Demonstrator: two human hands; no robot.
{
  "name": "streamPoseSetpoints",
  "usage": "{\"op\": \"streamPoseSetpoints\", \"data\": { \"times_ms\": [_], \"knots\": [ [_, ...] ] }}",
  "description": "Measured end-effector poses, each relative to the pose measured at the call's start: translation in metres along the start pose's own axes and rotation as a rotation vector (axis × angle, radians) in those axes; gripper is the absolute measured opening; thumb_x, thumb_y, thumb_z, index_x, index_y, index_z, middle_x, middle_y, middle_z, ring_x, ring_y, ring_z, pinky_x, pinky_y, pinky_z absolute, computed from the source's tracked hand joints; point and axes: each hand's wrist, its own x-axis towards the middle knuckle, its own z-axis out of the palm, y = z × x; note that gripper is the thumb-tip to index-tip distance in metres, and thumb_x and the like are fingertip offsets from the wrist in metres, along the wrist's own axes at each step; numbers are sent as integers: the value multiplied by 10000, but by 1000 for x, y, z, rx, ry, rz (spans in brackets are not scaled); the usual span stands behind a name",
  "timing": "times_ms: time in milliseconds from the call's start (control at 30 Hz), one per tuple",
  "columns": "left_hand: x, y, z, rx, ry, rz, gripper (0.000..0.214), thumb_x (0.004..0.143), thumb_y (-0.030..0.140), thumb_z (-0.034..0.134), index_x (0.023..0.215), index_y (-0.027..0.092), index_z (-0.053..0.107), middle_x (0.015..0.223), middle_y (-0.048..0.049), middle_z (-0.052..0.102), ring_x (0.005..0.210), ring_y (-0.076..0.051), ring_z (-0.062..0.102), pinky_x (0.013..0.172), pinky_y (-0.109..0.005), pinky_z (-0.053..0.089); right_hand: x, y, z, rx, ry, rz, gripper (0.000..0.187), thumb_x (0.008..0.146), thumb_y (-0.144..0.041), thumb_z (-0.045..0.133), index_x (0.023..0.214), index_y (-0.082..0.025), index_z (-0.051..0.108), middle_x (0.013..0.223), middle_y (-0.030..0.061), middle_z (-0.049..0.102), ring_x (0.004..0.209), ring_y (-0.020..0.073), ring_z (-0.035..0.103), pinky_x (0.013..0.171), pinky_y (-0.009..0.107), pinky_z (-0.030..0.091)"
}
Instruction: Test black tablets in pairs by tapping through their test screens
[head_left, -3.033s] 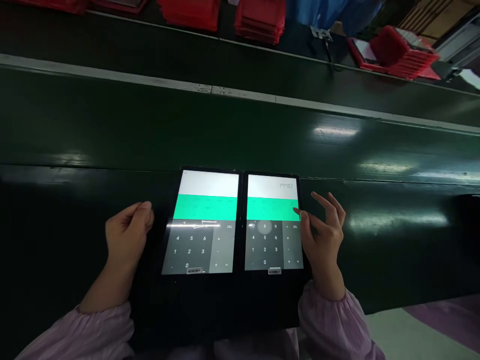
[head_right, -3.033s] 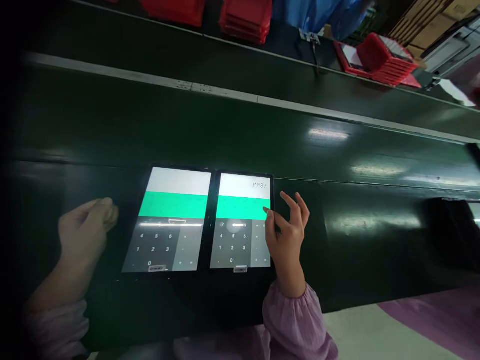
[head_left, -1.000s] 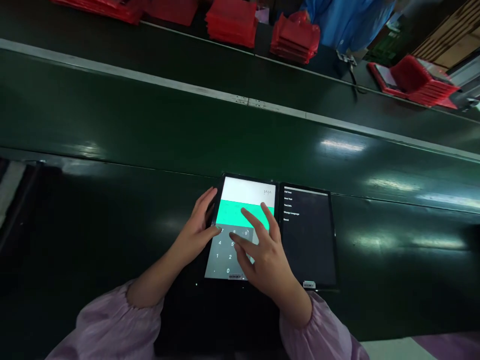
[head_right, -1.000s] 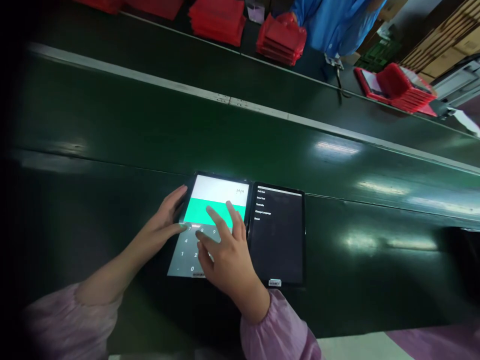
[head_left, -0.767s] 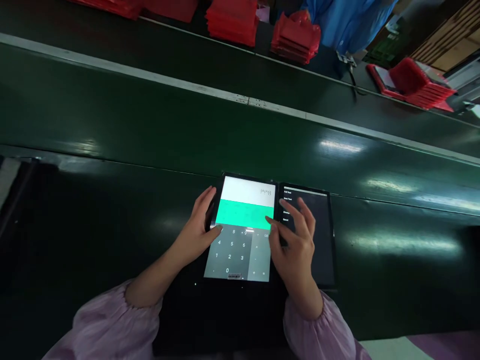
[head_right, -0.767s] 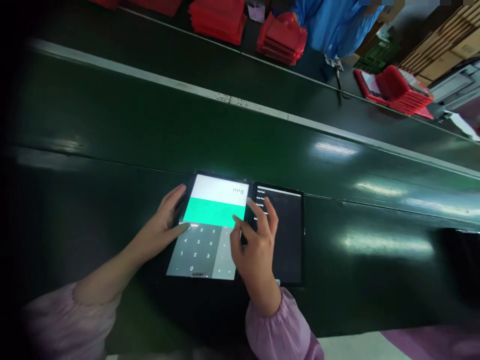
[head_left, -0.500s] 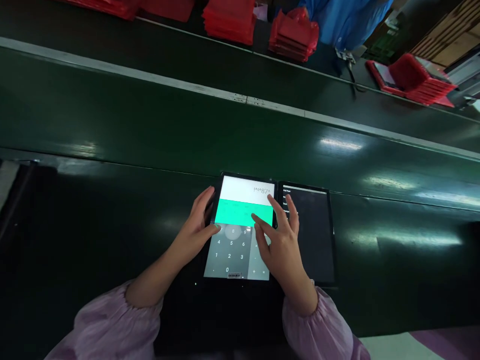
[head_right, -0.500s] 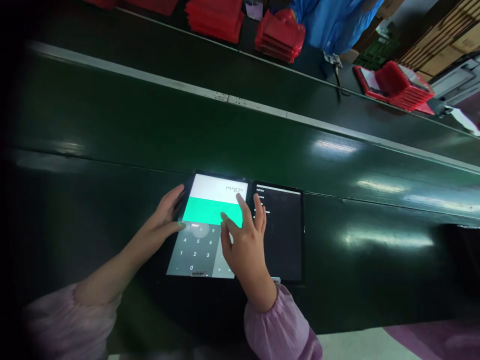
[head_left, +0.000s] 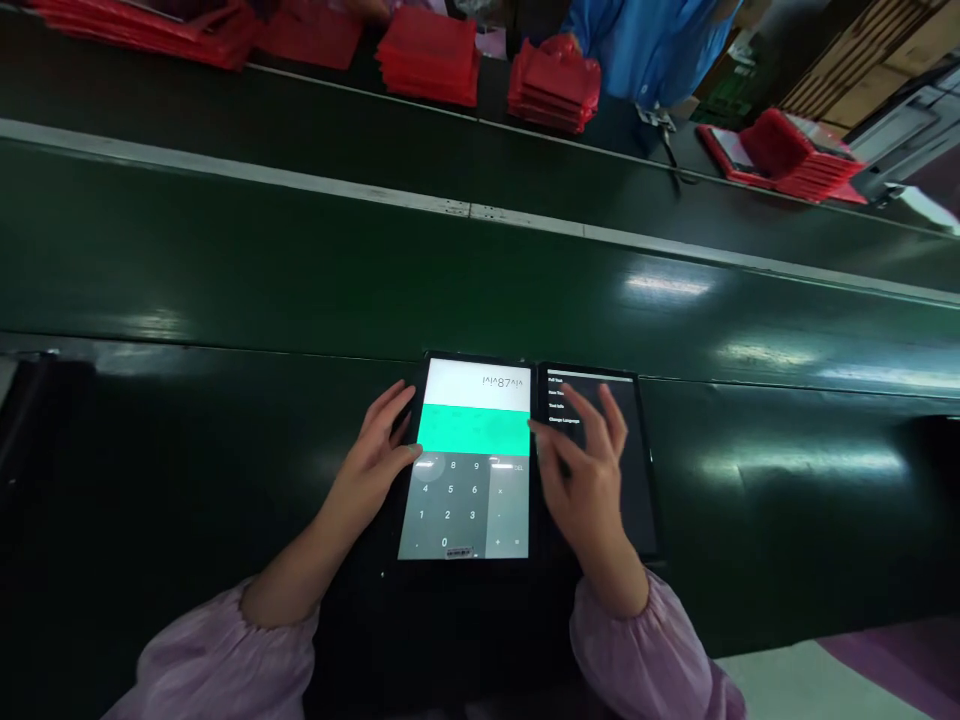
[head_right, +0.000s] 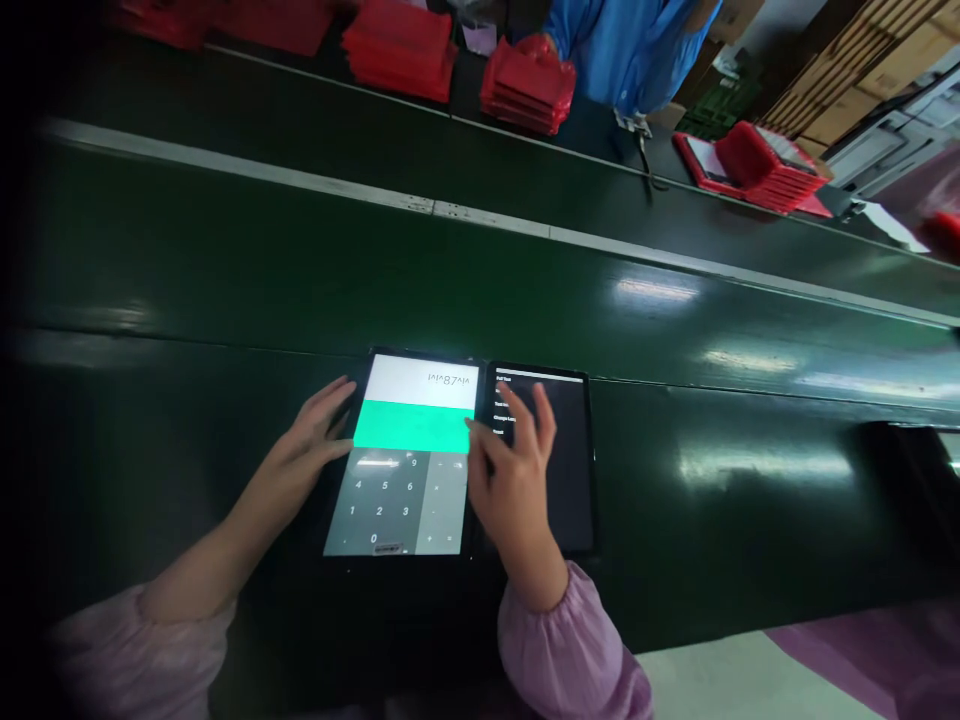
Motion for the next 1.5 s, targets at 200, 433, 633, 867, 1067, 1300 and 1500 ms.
{"op": "streamPoseSetpoints", "data": {
  "times_ms": [200,433,633,867,1067,1300,1500],
  "knots": [
    [4,2,5,-120,89,48,441,765,333,843,1204,372,833,1602,-19,599,1625,-353,384,1346,-566,277,-1,50,-16,-106,93,165,448,1128,-428,460,1083,-260,873,1471,156,628,1552,459,373,1199,815,364],
    [16,7,27,-238,207,109,369,732,260,813,1084,360,865,1544,-12,645,1594,-322,439,1347,-531,295,-5,58,-14,-93,53,146,486,1136,-440,433,1086,-246,876,1467,165,646,1547,456,393,1190,804,388],
    [36,7,34,-94,268,110,430,687,270,810,1115,306,837,1544,-56,649,1578,-336,465,1342,-524,304,-6,61,-23,-26,132,170,422,1124,-439,483,1091,-270,868,1398,130,717,1466,424,517,1115,726,505],
    [47,5,35,-32,277,103,502,709,240,803,1210,255,776,1598,-107,604,1566,-337,485,1337,-504,322,-3,62,-40,43,192,207,359,1121,-371,523,1108,-250,860,1317,125,770,1378,385,632,1122,683,518],
    [40,10,38,-56,299,100,385,762,272,763,1145,283,800,1555,-75,659,1562,-345,493,1331,-521,335,-3,64,-45,81,176,196,336,1112,-350,540,1091,-264,864,1298,104,778,1359,356,650,1085,623,567],
    [38,12,39,-58,322,92,389,772,259,748,1155,271,817,1498,-80,713,1529,-329,537,1329,-504,347,-4,60,-46,127,125,190,345,1118,-322,529,1095,-263,868,1305,104,777,1372,335,647,1011,541,635],
    [38,12,37,-19,325,88,373,783,271,735,1145,296,825,1493,-41,720,1532,-319,533,1341,-507,330,-4,60,-45,110,40,127,362,1120,-293,508,1096,-270,869,1344,98,756,1413,345,605,1085,597,593]
  ]
}}
